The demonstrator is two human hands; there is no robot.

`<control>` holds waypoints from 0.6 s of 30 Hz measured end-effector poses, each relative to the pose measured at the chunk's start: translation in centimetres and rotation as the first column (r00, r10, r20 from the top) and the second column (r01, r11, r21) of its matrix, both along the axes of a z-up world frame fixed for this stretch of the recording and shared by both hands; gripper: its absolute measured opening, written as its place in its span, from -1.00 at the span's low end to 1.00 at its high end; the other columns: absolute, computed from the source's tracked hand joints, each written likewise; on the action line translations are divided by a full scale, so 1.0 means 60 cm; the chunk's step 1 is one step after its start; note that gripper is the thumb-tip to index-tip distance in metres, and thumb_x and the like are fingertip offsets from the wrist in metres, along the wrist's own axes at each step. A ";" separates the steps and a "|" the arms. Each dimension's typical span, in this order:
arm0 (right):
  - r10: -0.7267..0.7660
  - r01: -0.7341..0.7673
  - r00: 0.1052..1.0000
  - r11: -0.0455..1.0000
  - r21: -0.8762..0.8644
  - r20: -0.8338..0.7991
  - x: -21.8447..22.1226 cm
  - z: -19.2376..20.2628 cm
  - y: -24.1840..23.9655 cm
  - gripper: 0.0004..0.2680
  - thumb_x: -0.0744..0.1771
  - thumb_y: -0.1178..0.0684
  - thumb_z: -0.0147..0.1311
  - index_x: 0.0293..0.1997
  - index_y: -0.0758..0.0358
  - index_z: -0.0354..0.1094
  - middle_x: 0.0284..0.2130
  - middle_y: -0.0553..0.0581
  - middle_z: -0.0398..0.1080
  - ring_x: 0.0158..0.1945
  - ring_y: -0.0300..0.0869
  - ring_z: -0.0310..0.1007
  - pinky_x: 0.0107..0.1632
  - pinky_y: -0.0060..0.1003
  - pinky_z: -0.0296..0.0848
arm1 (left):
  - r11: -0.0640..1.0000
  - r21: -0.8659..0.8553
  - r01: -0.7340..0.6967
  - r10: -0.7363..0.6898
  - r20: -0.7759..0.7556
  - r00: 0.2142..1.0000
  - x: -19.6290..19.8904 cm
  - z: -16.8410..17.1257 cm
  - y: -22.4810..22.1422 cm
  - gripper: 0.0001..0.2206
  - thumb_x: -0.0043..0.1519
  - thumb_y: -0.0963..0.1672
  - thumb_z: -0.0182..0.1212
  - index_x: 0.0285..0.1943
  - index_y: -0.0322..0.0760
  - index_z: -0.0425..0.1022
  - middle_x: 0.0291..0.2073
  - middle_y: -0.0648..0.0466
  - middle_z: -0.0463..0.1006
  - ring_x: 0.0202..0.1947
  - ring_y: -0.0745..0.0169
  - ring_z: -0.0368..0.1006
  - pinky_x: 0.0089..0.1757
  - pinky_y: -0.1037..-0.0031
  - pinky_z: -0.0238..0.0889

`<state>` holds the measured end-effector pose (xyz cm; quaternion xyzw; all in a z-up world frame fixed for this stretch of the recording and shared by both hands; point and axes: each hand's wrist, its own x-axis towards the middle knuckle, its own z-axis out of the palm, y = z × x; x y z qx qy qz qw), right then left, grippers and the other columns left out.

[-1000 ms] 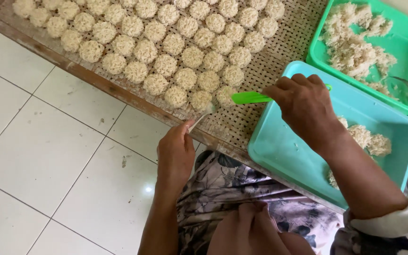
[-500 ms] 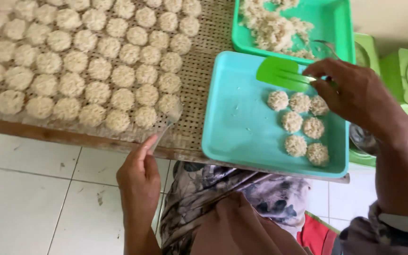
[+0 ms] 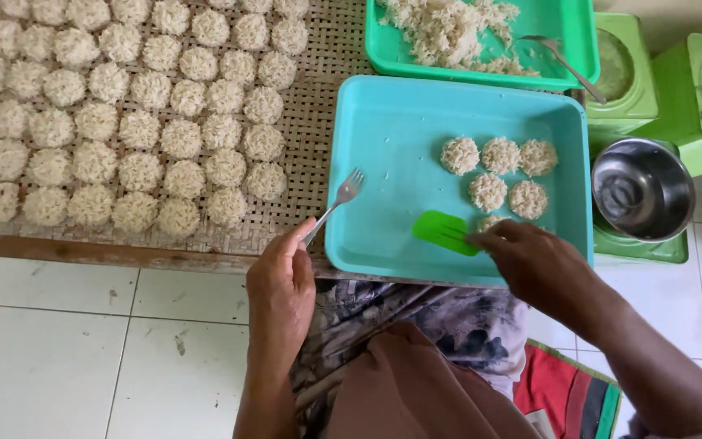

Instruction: Arranging small round noodle-based food items on trays and a drying rack using a fork and spatula.

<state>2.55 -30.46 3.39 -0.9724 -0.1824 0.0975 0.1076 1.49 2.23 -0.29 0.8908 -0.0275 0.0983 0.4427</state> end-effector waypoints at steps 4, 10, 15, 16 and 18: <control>0.054 -0.046 0.992 0.996 -0.076 0.112 0.020 -0.029 0.031 -0.78 0.37 0.12 0.00 0.12 -0.03 0.43 -0.15 0.15 0.50 -0.18 0.09 0.62 -0.26 -0.05 0.64 | 0.988 -0.154 -0.004 -0.011 -0.100 0.995 0.006 0.012 -0.019 -0.63 0.31 -0.30 -0.04 0.23 -0.29 0.56 -0.08 -0.23 0.64 -0.06 -0.24 0.62 -0.04 0.12 0.48; -0.143 0.158 0.987 0.929 -0.335 0.071 -0.010 -0.034 -0.006 -0.75 0.39 -0.02 -0.10 0.22 -0.18 0.30 -0.12 0.07 0.46 -0.28 0.03 0.66 -0.28 -0.05 0.68 | 0.983 -0.167 0.080 -0.099 -0.110 0.989 0.031 -0.017 -0.046 -0.64 0.29 -0.33 -0.02 0.24 -0.36 0.52 -0.06 -0.26 0.62 -0.08 -0.25 0.62 -0.03 0.09 0.49; -0.102 0.167 0.982 0.865 -0.473 0.159 -0.017 -0.086 0.005 -0.70 0.32 0.07 -0.05 0.21 -0.10 0.27 -0.16 0.05 0.42 -0.42 -0.03 0.62 -0.38 -0.09 0.66 | 0.989 -0.086 0.122 -0.132 -0.122 0.984 0.038 -0.016 -0.060 -0.65 0.31 -0.31 -0.01 0.23 -0.30 0.52 -0.19 -0.25 0.62 -0.14 -0.29 0.62 -0.14 0.08 0.51; -0.098 0.164 0.982 0.866 -0.473 0.160 -0.012 -0.086 0.012 -0.70 0.32 0.07 -0.05 0.21 -0.10 0.27 -0.16 0.05 0.42 -0.42 -0.03 0.62 -0.38 -0.09 0.66 | 0.989 -0.085 0.118 -0.128 -0.121 0.984 0.040 -0.017 -0.058 -0.65 0.31 -0.31 -0.01 0.23 -0.30 0.52 -0.19 -0.25 0.62 -0.14 -0.29 0.62 -0.14 0.08 0.51; -0.114 0.200 0.975 0.830 -0.520 0.193 -0.006 -0.088 0.024 -0.68 0.31 0.12 -0.06 0.21 -0.05 0.30 -0.16 0.07 0.45 -0.43 -0.05 0.63 -0.42 -0.10 0.64 | 0.988 -0.110 0.105 -0.123 -0.163 0.979 0.042 -0.020 -0.058 -0.66 0.32 -0.30 -0.04 0.22 -0.30 0.53 -0.21 -0.24 0.62 -0.16 -0.27 0.63 -0.15 0.11 0.52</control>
